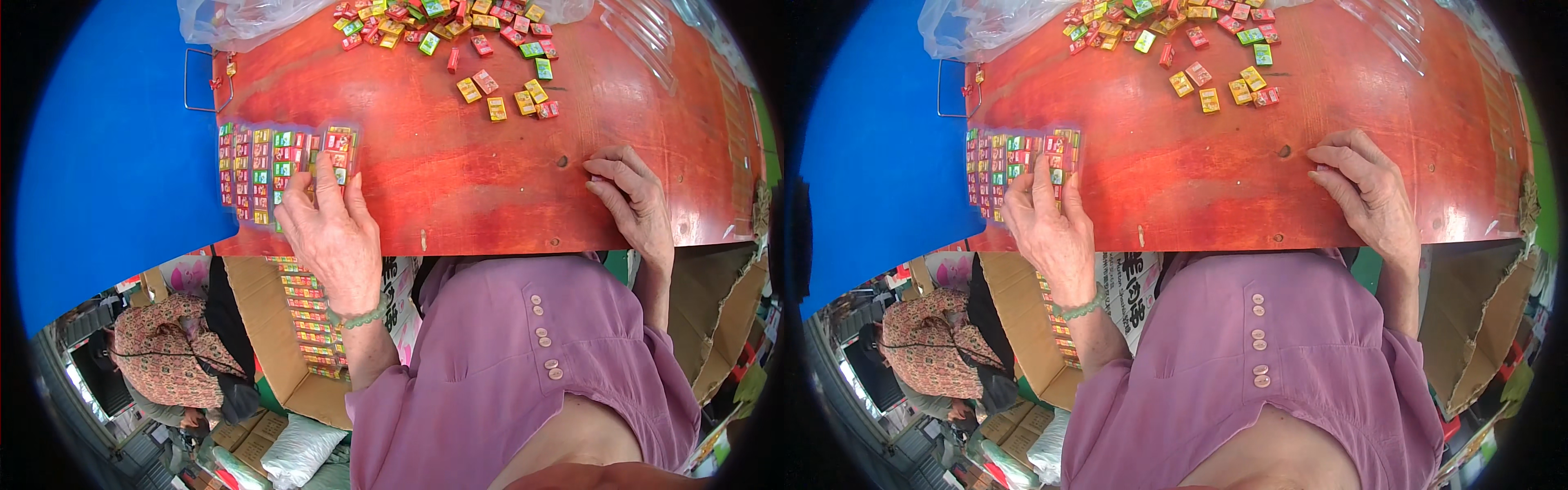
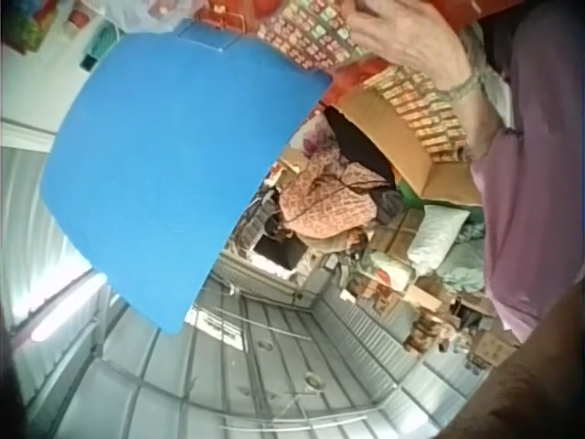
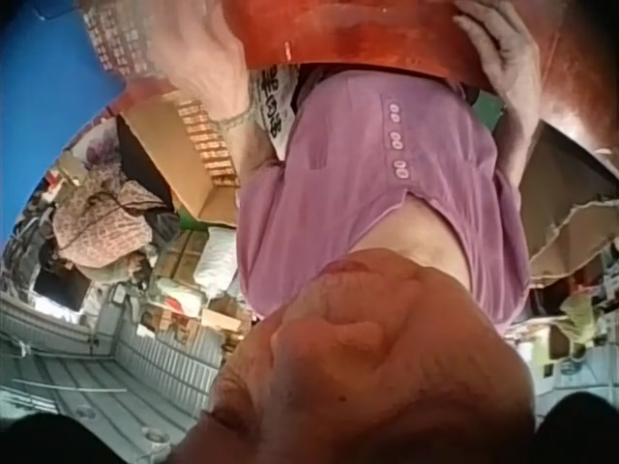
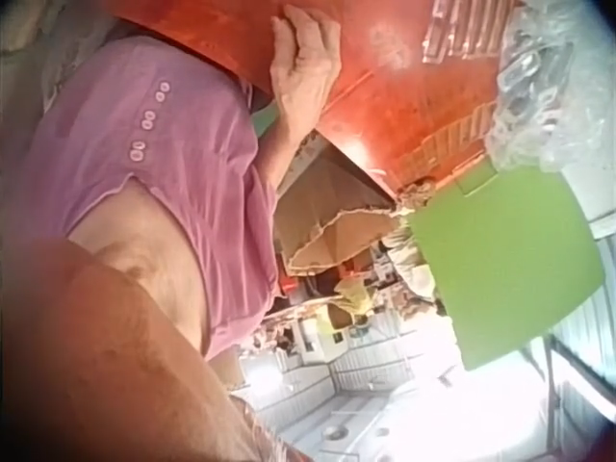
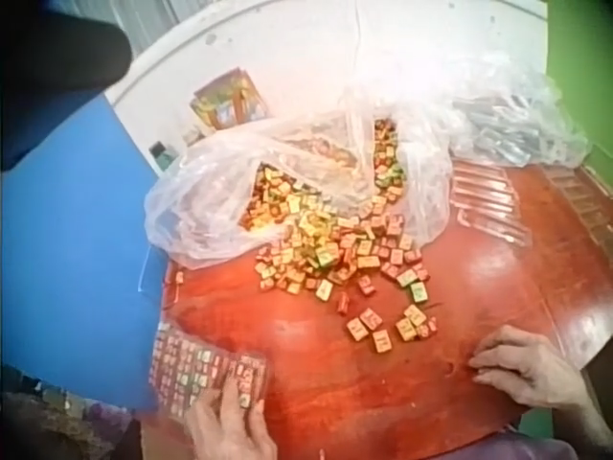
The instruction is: Packaging small colorful rectangular products into plastic trays and arranging them.
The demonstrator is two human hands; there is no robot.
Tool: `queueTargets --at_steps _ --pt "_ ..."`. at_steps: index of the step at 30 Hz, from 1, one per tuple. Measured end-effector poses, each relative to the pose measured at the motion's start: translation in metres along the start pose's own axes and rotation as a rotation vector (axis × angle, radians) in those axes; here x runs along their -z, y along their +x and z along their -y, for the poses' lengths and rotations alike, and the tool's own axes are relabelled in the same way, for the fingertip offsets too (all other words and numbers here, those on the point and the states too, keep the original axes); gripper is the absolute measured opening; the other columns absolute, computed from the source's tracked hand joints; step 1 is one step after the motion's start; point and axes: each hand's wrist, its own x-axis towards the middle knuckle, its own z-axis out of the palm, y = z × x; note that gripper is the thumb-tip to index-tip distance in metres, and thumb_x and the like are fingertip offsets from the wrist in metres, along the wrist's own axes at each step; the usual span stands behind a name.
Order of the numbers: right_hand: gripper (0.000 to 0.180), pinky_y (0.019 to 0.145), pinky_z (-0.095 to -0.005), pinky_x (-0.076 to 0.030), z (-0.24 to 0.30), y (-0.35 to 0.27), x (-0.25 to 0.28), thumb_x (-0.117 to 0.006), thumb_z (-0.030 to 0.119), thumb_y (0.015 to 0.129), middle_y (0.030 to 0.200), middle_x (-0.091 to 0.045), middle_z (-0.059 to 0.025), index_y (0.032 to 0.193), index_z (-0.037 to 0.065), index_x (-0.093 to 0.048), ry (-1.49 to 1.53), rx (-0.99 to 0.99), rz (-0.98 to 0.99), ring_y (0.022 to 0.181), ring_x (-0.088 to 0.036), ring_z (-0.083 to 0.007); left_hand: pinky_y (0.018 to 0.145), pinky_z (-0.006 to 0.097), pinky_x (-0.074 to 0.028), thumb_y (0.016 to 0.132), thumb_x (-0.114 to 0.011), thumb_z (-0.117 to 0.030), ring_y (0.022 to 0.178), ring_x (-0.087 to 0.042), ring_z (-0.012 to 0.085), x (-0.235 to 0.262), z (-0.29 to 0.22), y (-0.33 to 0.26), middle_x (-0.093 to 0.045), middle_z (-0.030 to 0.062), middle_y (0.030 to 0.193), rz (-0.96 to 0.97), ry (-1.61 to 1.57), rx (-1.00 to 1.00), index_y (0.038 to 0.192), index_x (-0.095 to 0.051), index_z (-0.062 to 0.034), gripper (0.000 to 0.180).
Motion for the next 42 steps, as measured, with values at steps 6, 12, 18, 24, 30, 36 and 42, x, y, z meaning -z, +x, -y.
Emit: queueTargets --at_steps 6,12,18,24,30,36,42 --pt "0.019 0.088 -0.0331 -0.051 0.012 0.004 0.006 -0.07 -0.001 0.09 0.109 -0.064 -0.0131 0.109 -0.003 -0.069 0.026 -0.05 0.036 0.101 -0.065 -0.0269 0.094 0.05 -0.048 0.089 -0.077 -0.016 0.109 -0.053 0.0349 0.001 0.005 0.01 -0.057 0.0156 0.121 0.034 0.084 -0.034 0.125 -0.068 -0.005 0.039" --pt "0.019 0.087 -0.0338 -0.052 0.015 0.006 0.008 -0.07 0.0 0.089 0.108 -0.065 -0.0134 0.109 -0.003 -0.069 0.002 -0.04 0.034 0.101 -0.065 -0.0274 0.104 0.051 -0.046 0.088 -0.077 -0.012 0.125 -0.05 0.039 -0.012 0.009 0.009 -0.057 0.0181 0.131 -0.025 0.016 -0.098 0.122 -0.069 -0.003 0.036" --pt "0.019 0.087 -0.0379 -0.053 0.012 0.02 0.002 -0.071 0.003 0.09 0.107 -0.065 -0.0145 0.108 -0.002 -0.069 0.069 0.064 0.093 0.101 -0.066 -0.0309 0.105 0.053 -0.047 0.092 -0.073 -0.009 0.128 -0.051 0.044 -0.018 -0.008 0.009 -0.056 0.0236 0.134 -0.081 -0.219 -0.186 0.123 -0.066 0.0031 0.035" --pt "0.021 0.088 -0.0413 -0.053 0.018 0.06 -0.001 -0.069 0.007 0.093 0.109 -0.065 -0.0153 0.113 0.0 -0.068 -0.06 0.16 0.051 0.103 -0.065 -0.0338 0.109 0.053 -0.045 0.096 -0.064 -0.006 0.132 -0.05 0.0475 -0.024 -0.063 0.049 -0.048 0.028 0.144 0.249 -0.616 -0.281 0.138 -0.053 0.0046 0.045" --pt "0.024 0.089 -0.0428 -0.053 -0.01 0.083 -0.013 -0.068 0.009 0.094 0.109 -0.064 -0.0156 0.116 0.001 -0.068 -0.242 0.239 -0.083 0.104 -0.063 -0.0349 0.12 0.052 -0.035 0.084 -0.052 0.011 0.143 -0.038 0.0475 -0.044 -0.087 0.065 -0.04 0.0296 0.152 0.338 -0.515 -0.509 0.142 -0.047 0.0077 0.058" --pt "0.022 0.087 -0.043 -0.054 -0.01 0.083 -0.024 -0.069 0.011 0.094 0.111 -0.062 -0.0142 0.114 0.002 -0.069 -0.247 0.277 -0.022 0.1 -0.065 -0.0336 0.119 0.051 -0.036 0.084 -0.053 0.011 0.142 -0.04 0.0454 -0.052 -0.094 0.05 -0.042 0.0275 0.152 0.384 -0.528 -0.52 0.141 -0.047 0.0099 0.057" --pt "0.021 0.081 -0.0405 -0.056 -0.008 0.073 -0.009 -0.071 0.011 0.093 0.112 -0.062 -0.0127 0.111 0.001 -0.069 -0.076 0.229 0.113 0.096 -0.067 -0.031 0.113 0.048 -0.043 0.087 -0.062 0.005 0.135 -0.049 0.0407 -0.034 -0.088 0.028 -0.049 0.0226 0.147 0.424 -0.658 -0.49 0.141 -0.051 0.0062 0.054"
